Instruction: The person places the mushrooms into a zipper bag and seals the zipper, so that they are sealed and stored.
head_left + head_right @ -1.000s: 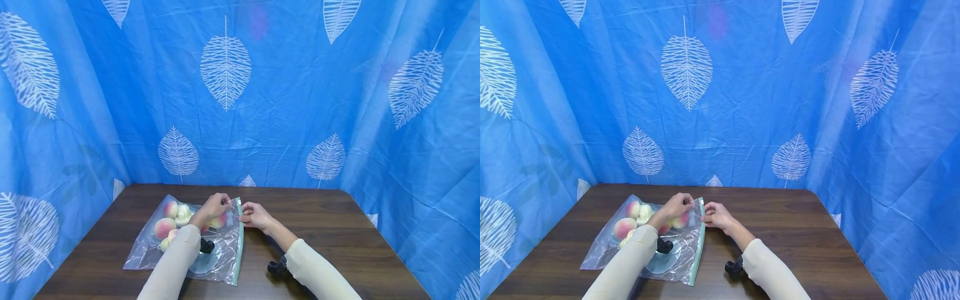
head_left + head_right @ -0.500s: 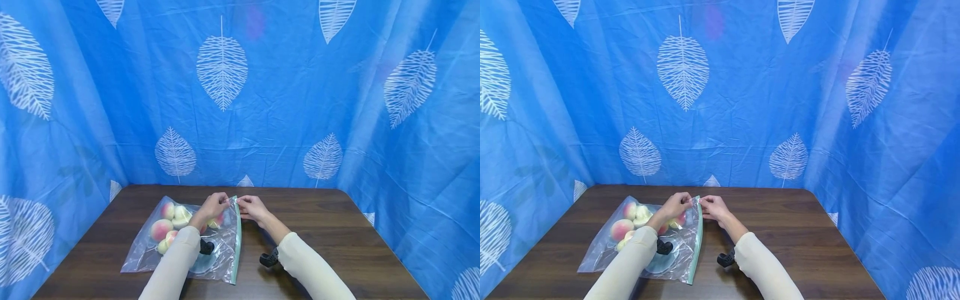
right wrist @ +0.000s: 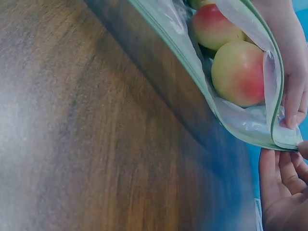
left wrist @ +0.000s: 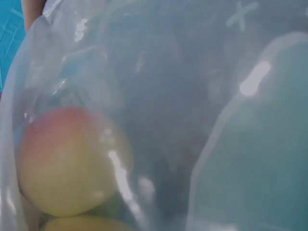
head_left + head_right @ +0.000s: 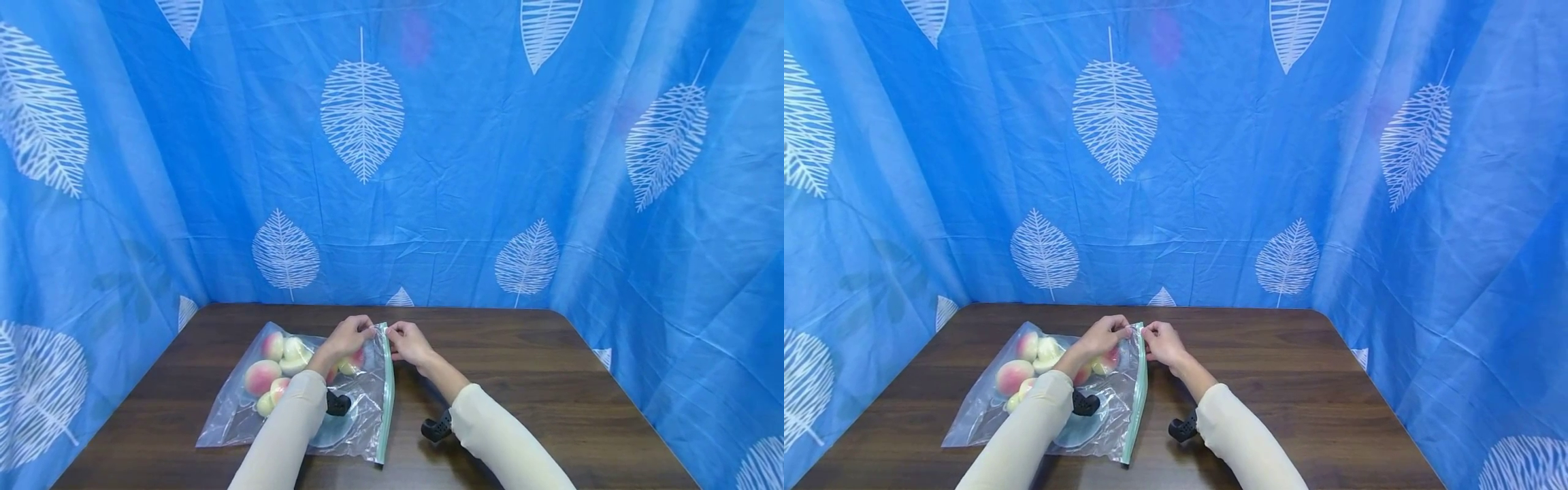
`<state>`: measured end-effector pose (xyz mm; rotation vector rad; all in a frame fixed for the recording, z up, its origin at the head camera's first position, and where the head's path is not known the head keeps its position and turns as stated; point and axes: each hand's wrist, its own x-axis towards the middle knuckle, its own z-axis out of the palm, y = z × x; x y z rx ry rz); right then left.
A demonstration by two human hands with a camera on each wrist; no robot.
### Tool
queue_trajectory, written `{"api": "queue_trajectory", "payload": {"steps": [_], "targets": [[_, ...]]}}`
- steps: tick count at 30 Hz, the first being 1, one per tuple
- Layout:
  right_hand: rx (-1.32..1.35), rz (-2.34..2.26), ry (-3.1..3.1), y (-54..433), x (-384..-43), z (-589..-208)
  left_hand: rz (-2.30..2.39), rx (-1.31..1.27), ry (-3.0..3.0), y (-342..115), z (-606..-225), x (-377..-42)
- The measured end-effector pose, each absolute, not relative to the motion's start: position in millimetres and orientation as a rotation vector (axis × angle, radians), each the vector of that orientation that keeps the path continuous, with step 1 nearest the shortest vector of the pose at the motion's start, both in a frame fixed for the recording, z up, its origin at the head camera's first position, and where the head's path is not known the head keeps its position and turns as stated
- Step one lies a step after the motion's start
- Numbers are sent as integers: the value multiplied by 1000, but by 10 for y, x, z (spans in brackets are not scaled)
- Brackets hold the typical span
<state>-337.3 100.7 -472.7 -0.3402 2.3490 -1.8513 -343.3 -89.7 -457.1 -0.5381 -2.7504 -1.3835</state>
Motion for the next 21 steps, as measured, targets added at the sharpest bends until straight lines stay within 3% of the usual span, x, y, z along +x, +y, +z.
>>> {"api": "queue_trajectory", "payload": {"steps": [21], "targets": [[-377, -1777, 2367, 1036, -3299, -4772, -1341, -530, -2713, -888, -4574, -3441]]}}
